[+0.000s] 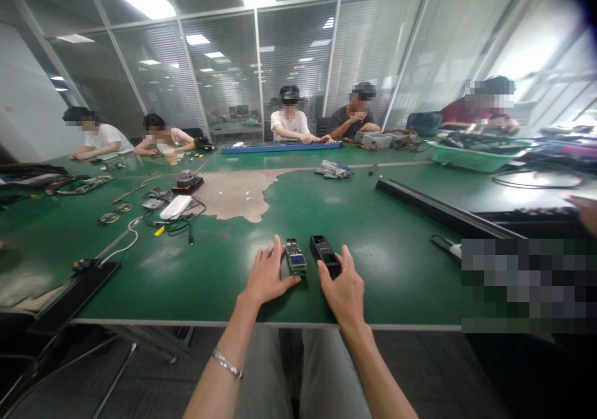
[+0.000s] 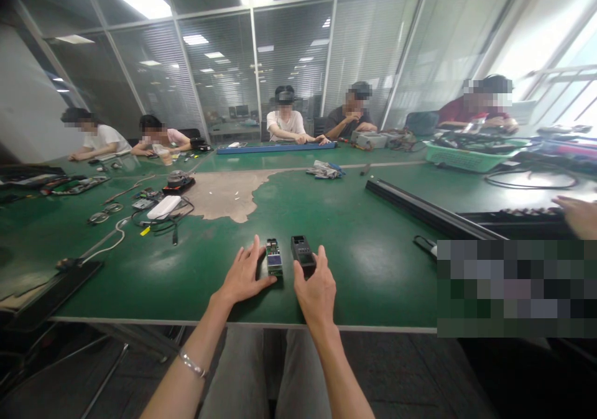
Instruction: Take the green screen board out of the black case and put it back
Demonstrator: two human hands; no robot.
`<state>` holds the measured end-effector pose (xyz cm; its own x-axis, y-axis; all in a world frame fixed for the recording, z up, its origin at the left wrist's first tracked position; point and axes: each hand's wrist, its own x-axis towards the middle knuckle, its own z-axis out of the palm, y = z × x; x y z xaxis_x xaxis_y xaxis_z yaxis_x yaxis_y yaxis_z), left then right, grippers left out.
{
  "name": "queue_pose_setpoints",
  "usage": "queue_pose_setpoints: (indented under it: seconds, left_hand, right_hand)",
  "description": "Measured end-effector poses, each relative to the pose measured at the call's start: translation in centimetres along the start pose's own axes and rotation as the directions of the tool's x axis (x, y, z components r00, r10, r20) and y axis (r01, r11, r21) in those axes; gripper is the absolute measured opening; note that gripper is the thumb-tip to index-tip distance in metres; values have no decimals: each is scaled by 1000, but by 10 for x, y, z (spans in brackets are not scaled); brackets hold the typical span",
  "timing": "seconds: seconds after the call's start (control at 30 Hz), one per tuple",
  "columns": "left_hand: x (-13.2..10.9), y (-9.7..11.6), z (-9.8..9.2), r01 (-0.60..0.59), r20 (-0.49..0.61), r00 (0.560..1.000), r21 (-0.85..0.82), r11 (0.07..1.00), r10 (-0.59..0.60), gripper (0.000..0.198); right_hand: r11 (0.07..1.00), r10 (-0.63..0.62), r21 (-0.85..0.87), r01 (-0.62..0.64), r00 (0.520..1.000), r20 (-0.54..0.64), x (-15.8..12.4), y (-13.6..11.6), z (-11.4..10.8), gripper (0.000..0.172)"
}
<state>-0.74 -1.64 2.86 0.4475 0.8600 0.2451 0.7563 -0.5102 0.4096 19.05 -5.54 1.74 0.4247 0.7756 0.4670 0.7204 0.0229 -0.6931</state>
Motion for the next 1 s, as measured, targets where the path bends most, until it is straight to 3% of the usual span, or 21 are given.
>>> queue_pose_setpoints:
  seconds: [0.4,0.57,0.77,1.0]
  left_hand:
    - [1,0,1,-16,-17,1000,0,1000,16,112]
    - [1,1,1,4,-9,1000,4,1000,-4,115]
    - [0,-1,3,37,-17,999,-5,999,-37,121]
    - [1,-6,6,48,-13,999,-19,999,-49,125]
  right_hand:
    - [988,-126,-89,125,992,-12,-4,8,5,78]
    - [994,-63,-88,66,997,40,-3,4,0,74]
    - [998,-46,43,48,998,-52,5,-29,-9,75]
    - [991,-111,78,108,993,31,0,-67,6,73]
